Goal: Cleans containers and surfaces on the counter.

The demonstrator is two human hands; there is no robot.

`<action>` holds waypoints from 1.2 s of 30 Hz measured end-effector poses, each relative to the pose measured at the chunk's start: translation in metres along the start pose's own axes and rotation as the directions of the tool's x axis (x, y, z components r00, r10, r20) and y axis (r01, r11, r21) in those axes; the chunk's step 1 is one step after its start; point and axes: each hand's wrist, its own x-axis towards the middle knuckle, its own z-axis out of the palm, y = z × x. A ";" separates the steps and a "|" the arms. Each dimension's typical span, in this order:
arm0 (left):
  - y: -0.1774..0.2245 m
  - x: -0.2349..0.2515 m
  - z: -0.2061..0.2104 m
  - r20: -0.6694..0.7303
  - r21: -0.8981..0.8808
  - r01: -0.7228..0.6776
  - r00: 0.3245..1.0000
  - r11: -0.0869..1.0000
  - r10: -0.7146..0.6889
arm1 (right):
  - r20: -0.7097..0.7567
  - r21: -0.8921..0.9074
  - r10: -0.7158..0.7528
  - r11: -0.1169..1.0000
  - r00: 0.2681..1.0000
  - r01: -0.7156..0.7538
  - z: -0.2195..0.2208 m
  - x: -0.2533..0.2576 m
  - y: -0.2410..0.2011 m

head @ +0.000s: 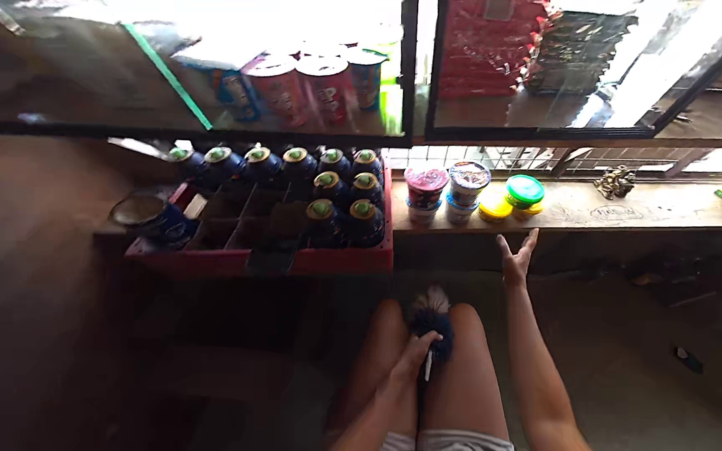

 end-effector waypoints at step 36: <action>0.182 -0.078 -0.209 -0.548 0.008 -0.397 0.766 0.918 0.336 | 0.948 -0.157 0.121 0.982 0.295 0.102 -0.035 -0.277 -0.073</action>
